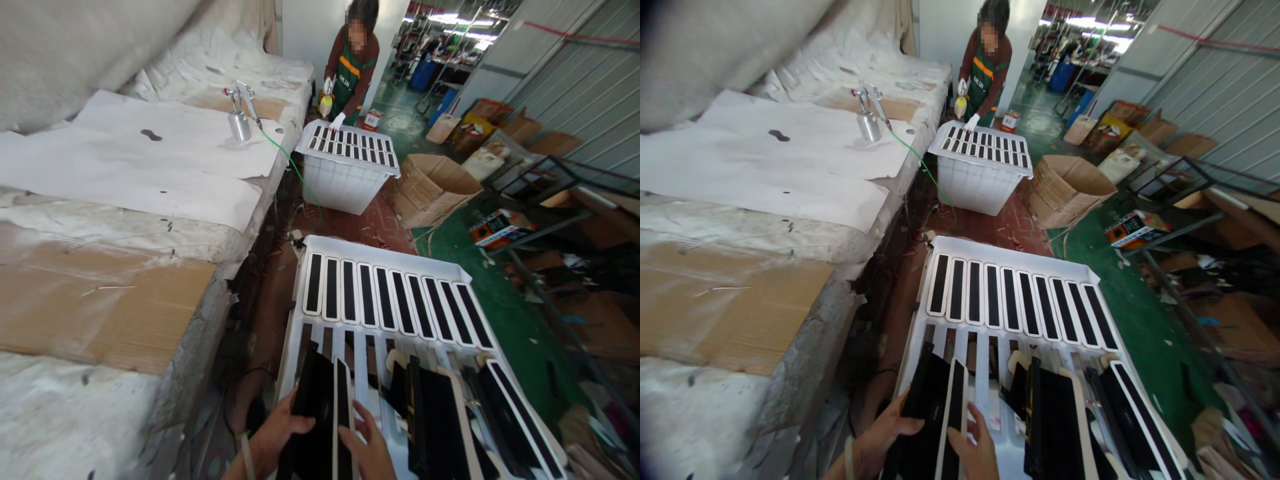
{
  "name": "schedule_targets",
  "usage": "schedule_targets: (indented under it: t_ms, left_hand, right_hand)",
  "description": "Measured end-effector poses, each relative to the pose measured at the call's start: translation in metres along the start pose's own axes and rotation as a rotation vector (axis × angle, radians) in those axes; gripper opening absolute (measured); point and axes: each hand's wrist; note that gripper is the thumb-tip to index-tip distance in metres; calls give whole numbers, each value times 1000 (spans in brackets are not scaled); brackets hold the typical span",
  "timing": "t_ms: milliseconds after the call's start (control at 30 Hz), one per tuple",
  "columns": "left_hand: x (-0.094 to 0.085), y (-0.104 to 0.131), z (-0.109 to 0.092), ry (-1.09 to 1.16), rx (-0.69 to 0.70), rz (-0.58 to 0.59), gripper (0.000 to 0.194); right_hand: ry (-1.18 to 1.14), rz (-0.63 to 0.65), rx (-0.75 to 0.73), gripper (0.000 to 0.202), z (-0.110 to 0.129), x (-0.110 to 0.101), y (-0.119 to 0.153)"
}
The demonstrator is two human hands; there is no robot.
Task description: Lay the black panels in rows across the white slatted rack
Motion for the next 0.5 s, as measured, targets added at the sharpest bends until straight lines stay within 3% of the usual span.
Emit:
schedule_targets:
  t_ms: [100, 200, 367, 500]
  left_hand:
    - [-11, 0, 5, 31, 4, -84, 57]
    - [-15, 3, 8, 102, -2, -13, 60]
    - [-23, 8, 13, 110, -85, 78, 48]
    - [-41, -1, 23, 79, -50, 13, 48]
  right_hand:
    - [5, -41, 13, 108, -11, 2, -6]
    - [-71, 87, 91, 99, -23, 12, -7]
    - [-270, 302, 130, 98, -40, 23, -4]
    - [-351, 156, 68, 92, -36, 23, -2]
Point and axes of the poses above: each hand's wrist, its own y-axis away from the middle knuckle, its own x-axis out of the palm, z = x × y, and after that the axes turned 1 degree about z, right-handed
